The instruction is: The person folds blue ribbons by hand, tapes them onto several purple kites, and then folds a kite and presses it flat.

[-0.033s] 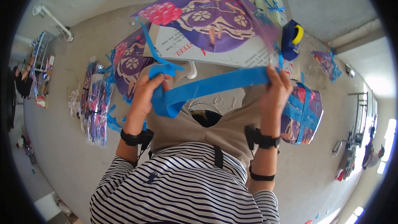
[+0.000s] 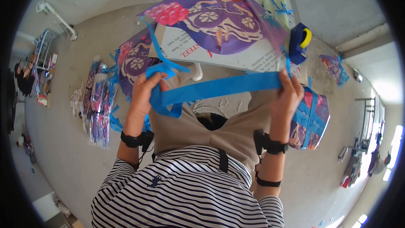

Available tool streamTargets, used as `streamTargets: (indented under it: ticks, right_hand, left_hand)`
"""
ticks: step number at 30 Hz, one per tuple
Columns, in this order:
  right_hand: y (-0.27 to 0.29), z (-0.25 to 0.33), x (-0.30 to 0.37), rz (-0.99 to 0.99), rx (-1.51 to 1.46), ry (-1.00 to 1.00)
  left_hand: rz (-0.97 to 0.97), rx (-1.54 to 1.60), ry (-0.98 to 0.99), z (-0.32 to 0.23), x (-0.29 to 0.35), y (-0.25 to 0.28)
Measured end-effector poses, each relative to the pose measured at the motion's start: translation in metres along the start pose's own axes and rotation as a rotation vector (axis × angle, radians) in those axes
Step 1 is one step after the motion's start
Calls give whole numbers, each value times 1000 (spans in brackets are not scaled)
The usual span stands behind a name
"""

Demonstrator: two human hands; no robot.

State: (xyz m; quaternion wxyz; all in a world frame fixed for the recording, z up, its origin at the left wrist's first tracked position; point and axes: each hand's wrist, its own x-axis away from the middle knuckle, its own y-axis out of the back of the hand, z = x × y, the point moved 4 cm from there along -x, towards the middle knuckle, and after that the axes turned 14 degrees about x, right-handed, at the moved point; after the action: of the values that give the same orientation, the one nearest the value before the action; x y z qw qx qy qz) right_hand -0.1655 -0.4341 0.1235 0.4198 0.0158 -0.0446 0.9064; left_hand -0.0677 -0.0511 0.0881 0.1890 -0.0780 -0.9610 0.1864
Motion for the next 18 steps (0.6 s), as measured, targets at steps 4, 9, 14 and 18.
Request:
streamTargets:
  ticks: [4, 9, 14, 18]
  right_hand:
    - [40, -2, -16, 53, -8, 89]
    - [35, 13, -8, -138, 59, 97]
    - [-3, 21, 13, -29, 175, 213]
    - [-51, 49, 55, 71, 531, 403]
  left_hand:
    - [-252, 40, -344, -56, 3, 59]
    - [-202, 442, -530, -93, 14, 86]
    - [235, 801, -116, -26, 16, 23]
    - [270, 738, 462, 84, 40, -49]
